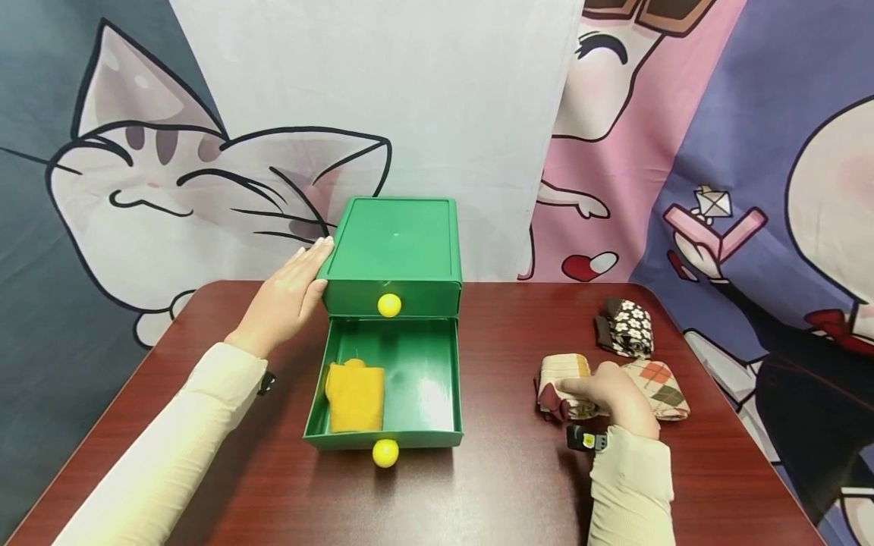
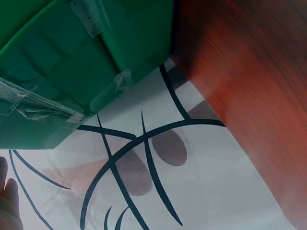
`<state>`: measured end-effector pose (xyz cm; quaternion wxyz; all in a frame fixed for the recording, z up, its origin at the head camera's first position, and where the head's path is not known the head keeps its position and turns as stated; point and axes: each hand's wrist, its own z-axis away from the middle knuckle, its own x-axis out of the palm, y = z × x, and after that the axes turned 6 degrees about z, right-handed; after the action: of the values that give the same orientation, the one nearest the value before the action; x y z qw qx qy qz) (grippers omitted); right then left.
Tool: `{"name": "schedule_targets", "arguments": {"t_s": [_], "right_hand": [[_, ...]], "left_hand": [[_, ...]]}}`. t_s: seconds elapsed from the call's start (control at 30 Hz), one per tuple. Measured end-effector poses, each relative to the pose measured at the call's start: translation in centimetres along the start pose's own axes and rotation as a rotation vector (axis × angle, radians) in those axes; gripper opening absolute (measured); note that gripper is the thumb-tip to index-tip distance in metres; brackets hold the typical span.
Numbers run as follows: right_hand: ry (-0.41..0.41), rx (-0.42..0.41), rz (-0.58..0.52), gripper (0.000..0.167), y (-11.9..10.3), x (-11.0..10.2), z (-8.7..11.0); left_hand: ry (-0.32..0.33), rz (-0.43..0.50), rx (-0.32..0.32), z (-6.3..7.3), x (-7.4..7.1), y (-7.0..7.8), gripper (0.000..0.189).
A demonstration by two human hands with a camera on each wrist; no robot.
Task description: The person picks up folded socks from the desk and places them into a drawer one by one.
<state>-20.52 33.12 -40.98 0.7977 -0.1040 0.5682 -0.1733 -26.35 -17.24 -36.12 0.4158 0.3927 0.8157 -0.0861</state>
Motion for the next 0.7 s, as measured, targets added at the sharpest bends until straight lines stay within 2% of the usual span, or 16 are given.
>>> {"name": "schedule_targets", "arguments": {"t_s": [0.17, 0.5, 0.6, 0.7], "right_hand": [[0.021, -0.021, 0.007, 0.051, 0.06, 0.13, -0.20], [0.026, -0.027, -0.053, 0.048, -0.09, 0.59, -0.54], [0.020, -0.020, -0.106, 0.047, -0.14, 0.72, -0.58], [-0.007, -0.018, -0.255, 0.048, -0.21, 0.80, -0.61]], "left_hand": [[-0.001, 0.002, -0.001, -0.08, -0.04, 0.09, 0.056], [0.001, 0.007, -0.001, -0.08, 0.04, -0.02, 0.056], [0.002, 0.006, -0.002, -0.06, 0.07, -0.06, 0.056], [0.003, 0.006, -0.002, -0.05, 0.06, -0.07, 0.056]]}}
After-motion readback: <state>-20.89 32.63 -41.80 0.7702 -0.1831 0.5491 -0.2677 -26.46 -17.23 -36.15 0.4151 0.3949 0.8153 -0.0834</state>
